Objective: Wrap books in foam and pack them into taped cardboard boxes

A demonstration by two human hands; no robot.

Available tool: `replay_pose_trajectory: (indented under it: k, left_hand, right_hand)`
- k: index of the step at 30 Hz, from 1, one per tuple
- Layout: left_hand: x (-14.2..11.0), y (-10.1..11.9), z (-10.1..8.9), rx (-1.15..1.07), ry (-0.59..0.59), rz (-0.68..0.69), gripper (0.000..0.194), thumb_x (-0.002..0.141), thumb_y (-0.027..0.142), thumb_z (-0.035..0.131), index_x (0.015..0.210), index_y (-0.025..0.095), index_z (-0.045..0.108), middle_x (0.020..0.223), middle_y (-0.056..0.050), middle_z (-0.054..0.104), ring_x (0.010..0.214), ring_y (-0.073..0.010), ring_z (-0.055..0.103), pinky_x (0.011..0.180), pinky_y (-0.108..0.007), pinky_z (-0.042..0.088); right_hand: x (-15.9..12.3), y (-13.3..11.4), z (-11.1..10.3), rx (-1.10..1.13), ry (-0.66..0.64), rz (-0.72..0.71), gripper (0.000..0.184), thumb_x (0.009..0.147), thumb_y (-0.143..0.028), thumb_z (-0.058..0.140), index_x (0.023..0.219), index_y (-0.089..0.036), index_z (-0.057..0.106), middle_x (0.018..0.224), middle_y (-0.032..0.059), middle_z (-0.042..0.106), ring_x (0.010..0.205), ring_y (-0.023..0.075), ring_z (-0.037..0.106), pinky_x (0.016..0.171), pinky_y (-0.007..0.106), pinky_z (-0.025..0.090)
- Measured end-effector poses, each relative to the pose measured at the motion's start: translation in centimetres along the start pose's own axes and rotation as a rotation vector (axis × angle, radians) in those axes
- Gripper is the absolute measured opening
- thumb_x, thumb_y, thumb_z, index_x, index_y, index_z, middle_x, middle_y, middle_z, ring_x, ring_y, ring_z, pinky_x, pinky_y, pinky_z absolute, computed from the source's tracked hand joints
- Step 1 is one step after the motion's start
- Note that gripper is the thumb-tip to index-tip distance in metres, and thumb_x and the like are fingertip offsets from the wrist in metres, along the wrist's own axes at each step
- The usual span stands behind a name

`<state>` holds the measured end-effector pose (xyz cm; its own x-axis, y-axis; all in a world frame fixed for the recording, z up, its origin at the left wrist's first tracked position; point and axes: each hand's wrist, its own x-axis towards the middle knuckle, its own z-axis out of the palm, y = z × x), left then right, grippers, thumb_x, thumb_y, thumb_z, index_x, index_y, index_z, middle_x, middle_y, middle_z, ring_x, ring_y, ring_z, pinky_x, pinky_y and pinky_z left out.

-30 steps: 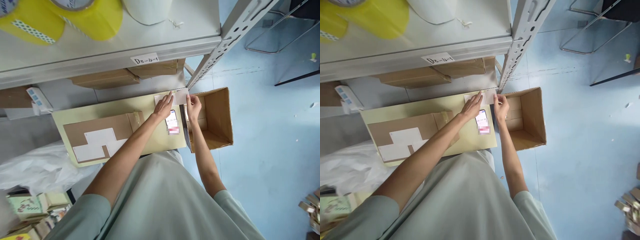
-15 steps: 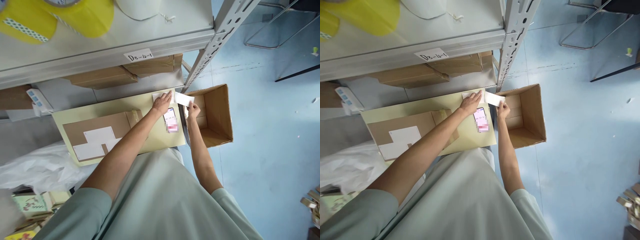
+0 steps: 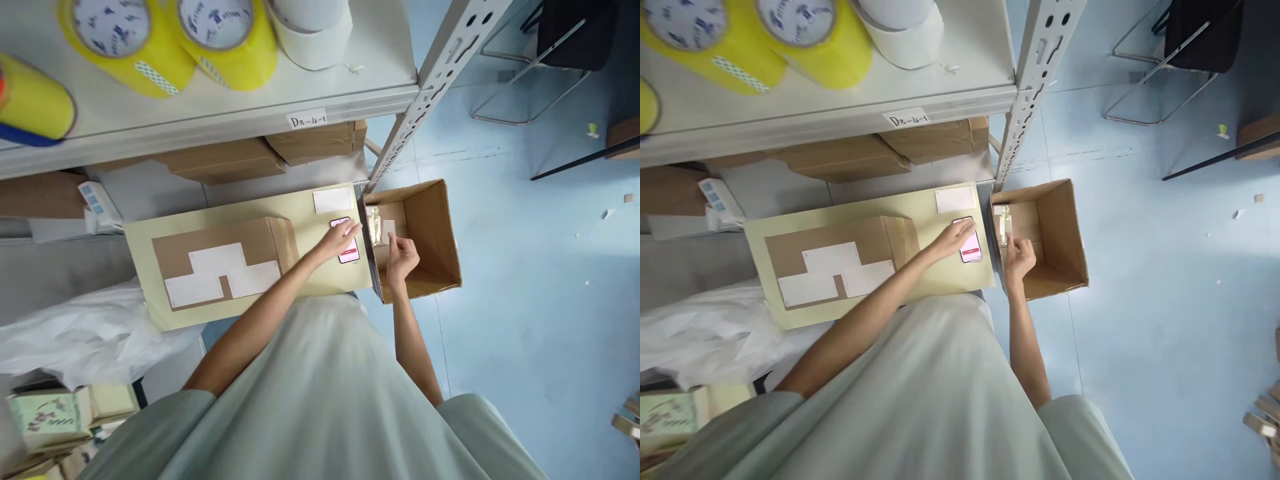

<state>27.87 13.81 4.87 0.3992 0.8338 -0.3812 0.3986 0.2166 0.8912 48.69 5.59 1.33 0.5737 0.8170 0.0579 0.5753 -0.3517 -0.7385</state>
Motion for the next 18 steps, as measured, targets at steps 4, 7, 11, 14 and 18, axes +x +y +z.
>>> replay_pose_trajectory:
  k: [4,7,11,14,18]
  left_hand:
    - [-7.8,4.2,0.6,-0.447,0.055,-0.110,0.070,0.092,0.082,0.072,0.110,0.015,0.077,0.118,-0.013,0.081,0.120,-0.0329,0.072,0.111,-0.041,0.054]
    - [-12.6,5.0,-0.4,-0.629,0.218,-0.168,0.065,0.084,0.073,0.088,0.112,0.014,0.080,0.112,-0.012,0.082,0.114,-0.0301,0.075,0.108,-0.039,0.056]
    - [-17.6,4.1,-2.6,-0.685,0.414,-0.229,0.068,0.084,0.076,0.086,0.107,0.012,0.081,0.093,-0.009,0.081,0.100,-0.0279,0.078,0.092,-0.037,0.063]
    - [-20.4,3.5,-4.8,-0.666,0.413,-0.225,0.075,0.082,0.080,0.086,0.110,0.011,0.082,0.089,-0.009,0.082,0.092,-0.0293,0.081,0.086,-0.041,0.068]
    - [-23.1,3.3,-7.9,-0.586,0.393,-0.264,0.076,0.077,0.083,0.089,0.103,0.012,0.083,0.086,-0.010,0.083,0.076,-0.0286,0.083,0.075,-0.041,0.072]
  right_hand:
    - [-3.6,-5.3,-0.7,-0.069,-0.174,-0.598,0.031,0.113,-0.039,0.069,0.088,-0.024,0.079,0.093,0.0072,0.081,0.082,0.0198,0.071,0.079,0.033,0.052]
    - [-6.8,-8.8,-0.7,-0.039,-0.267,-0.878,0.017,0.111,-0.033,0.073,0.098,-0.026,0.082,0.099,0.0067,0.082,0.087,0.0198,0.074,0.080,0.033,0.053]
    - [-9.9,-12.3,-0.9,0.104,-0.438,-0.965,0.019,0.106,-0.039,0.081,0.121,-0.028,0.082,0.118,0.0099,0.083,0.110,0.0245,0.077,0.094,0.037,0.060]
    - [-10.2,-14.4,-1.7,0.209,-0.517,-0.879,0.030,0.102,-0.048,0.084,0.124,-0.029,0.082,0.140,0.0141,0.076,0.135,0.0320,0.070,0.113,0.049,0.059]
    - [-8.4,-16.8,-2.6,0.342,-0.602,-0.542,0.033,0.104,-0.058,0.076,0.118,-0.029,0.085,0.143,0.0155,0.072,0.137,0.0336,0.067,0.113,0.053,0.058]
